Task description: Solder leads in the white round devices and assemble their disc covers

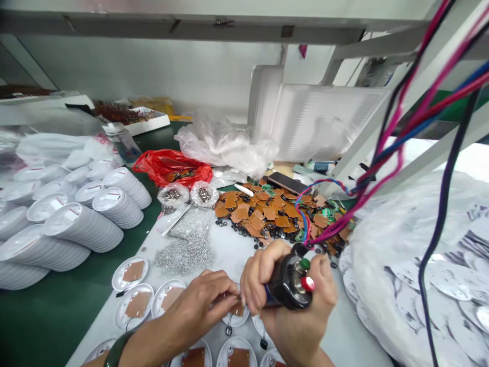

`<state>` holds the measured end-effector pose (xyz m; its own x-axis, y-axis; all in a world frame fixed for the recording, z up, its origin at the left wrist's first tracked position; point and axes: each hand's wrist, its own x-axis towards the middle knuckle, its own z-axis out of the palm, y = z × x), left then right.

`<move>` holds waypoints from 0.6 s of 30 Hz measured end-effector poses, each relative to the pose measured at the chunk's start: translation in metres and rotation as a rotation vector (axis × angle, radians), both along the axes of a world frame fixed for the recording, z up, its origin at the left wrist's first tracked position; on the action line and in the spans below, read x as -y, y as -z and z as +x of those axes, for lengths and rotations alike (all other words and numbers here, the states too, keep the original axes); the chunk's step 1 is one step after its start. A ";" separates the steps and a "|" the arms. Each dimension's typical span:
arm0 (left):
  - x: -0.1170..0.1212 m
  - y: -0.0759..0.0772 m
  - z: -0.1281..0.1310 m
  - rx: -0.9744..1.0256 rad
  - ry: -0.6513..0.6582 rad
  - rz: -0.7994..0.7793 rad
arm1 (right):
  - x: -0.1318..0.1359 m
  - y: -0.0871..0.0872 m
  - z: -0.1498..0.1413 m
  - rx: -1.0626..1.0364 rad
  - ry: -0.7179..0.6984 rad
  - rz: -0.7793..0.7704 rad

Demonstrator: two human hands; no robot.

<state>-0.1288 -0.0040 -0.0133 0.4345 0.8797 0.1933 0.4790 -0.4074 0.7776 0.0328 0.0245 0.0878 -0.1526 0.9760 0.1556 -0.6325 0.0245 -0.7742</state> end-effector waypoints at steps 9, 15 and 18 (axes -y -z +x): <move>0.004 0.005 0.000 -0.032 0.023 0.056 | 0.004 0.000 0.002 -0.023 -0.006 0.000; 0.006 0.000 0.003 0.039 -0.009 0.008 | 0.006 0.006 0.000 -0.033 -0.046 -0.030; 0.006 -0.004 0.003 0.051 -0.005 -0.010 | 0.007 0.004 0.004 -0.036 -0.031 -0.024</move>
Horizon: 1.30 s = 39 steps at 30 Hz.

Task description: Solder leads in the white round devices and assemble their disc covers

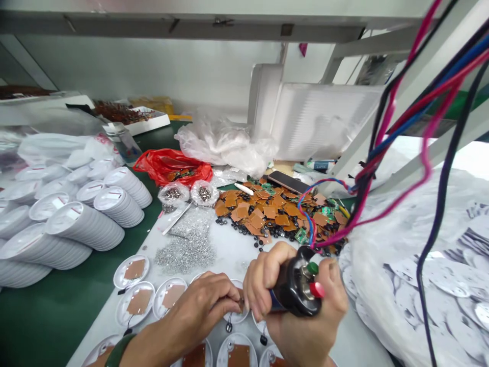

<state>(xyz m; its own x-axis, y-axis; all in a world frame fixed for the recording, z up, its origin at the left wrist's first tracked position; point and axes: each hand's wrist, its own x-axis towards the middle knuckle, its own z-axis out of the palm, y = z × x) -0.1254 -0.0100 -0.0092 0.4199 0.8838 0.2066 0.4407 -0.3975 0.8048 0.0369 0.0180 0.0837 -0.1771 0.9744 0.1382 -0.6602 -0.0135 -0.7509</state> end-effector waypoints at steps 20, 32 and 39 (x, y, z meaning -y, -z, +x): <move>-0.002 0.004 -0.003 -0.138 0.085 0.134 | 0.003 0.009 0.004 0.035 -0.125 -0.010; 0.006 0.051 -0.009 -0.377 0.098 0.461 | 0.003 0.054 -0.001 0.166 -0.185 0.007; 0.005 0.054 -0.008 -0.392 0.087 0.505 | 0.011 0.061 -0.003 0.189 -0.222 0.037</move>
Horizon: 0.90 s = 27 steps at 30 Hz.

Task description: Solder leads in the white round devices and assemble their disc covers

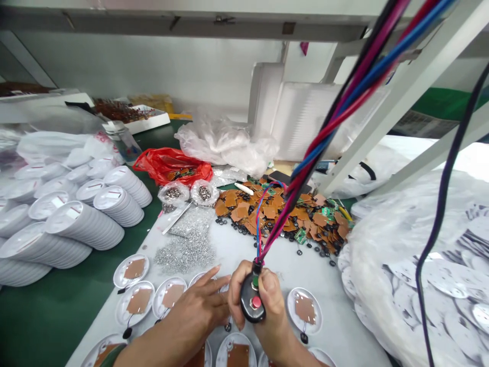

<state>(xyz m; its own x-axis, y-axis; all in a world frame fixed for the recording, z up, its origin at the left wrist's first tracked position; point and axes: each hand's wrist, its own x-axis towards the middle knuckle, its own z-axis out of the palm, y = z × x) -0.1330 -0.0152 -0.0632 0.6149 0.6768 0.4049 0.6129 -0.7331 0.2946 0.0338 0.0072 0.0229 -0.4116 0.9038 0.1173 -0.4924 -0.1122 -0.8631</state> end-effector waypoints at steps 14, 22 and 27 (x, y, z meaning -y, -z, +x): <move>-0.009 -0.033 -0.004 -0.005 0.045 -0.031 | -0.037 -0.050 0.015 0.001 0.355 0.043; -0.056 -0.024 0.024 -0.237 0.086 -0.067 | -0.041 -0.049 0.020 -0.003 0.424 0.025; -0.055 -0.014 -0.004 -0.283 0.095 -0.032 | -0.041 -0.046 0.023 -0.004 0.368 0.014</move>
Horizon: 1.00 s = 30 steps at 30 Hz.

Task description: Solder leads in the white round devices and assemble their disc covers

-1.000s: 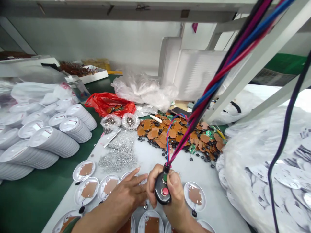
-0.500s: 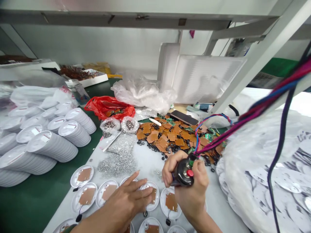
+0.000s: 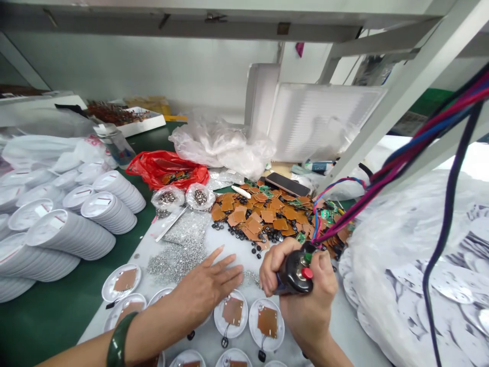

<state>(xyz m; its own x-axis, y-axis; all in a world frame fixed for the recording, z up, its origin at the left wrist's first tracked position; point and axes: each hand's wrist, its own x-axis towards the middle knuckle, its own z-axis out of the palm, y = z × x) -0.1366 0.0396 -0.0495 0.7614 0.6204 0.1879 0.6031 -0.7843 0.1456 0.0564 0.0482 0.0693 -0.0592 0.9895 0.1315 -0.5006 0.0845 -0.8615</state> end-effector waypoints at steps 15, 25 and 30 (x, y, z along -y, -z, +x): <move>0.023 -0.054 -0.016 0.231 -0.240 -0.254 | -0.006 0.032 -0.030 0.007 -0.113 -0.006; 0.028 -0.051 0.000 0.275 -0.328 -0.311 | -0.003 0.025 -0.027 0.009 -0.111 0.008; 0.020 -0.050 0.018 0.358 -0.372 -0.352 | -0.001 0.008 -0.022 -0.040 -0.111 0.036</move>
<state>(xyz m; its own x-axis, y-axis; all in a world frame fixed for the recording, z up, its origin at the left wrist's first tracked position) -0.1183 0.0191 0.0004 0.4104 0.9029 0.1276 0.6926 -0.3997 0.6005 0.0341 0.0497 0.0609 -0.1621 0.9718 0.1712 -0.5428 0.0570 -0.8379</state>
